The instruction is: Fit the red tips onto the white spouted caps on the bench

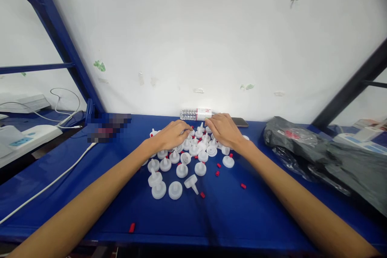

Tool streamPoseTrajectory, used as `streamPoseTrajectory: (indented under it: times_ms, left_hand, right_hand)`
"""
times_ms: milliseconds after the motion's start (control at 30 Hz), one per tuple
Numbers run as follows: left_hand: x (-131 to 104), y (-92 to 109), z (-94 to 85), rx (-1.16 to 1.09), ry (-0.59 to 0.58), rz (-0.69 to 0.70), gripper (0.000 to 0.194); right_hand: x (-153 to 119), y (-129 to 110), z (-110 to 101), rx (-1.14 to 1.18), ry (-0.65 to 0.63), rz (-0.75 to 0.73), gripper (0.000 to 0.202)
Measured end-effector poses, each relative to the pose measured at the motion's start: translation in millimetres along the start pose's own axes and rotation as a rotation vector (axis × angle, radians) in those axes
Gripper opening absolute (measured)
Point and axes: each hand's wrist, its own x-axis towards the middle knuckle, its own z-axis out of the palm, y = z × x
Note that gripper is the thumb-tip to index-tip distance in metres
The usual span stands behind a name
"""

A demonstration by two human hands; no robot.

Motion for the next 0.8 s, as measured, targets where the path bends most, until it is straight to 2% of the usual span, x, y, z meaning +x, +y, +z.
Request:
streamPoseTrajectory:
  times_ms: [300,600,800]
  left_hand:
    - [1.3,2.3,-7.6,0.014,0.011,-0.023,0.042]
    - [-1.1,-1.7,1.8,0.01,-0.056,-0.025,0.044]
    - [0.6,2.3,-11.0,0.029,-0.01,-0.055,0.048]
  right_hand:
    - [0.3,-3.0,-0.3,-0.043,-0.021,-0.025,0.053]
    - [0.0,-3.8,-1.3,-0.045,-0.034,-0.028,0.052]
    - [-0.7,-2.5,-1.6,-0.038,-0.032,-0.023,0.052]
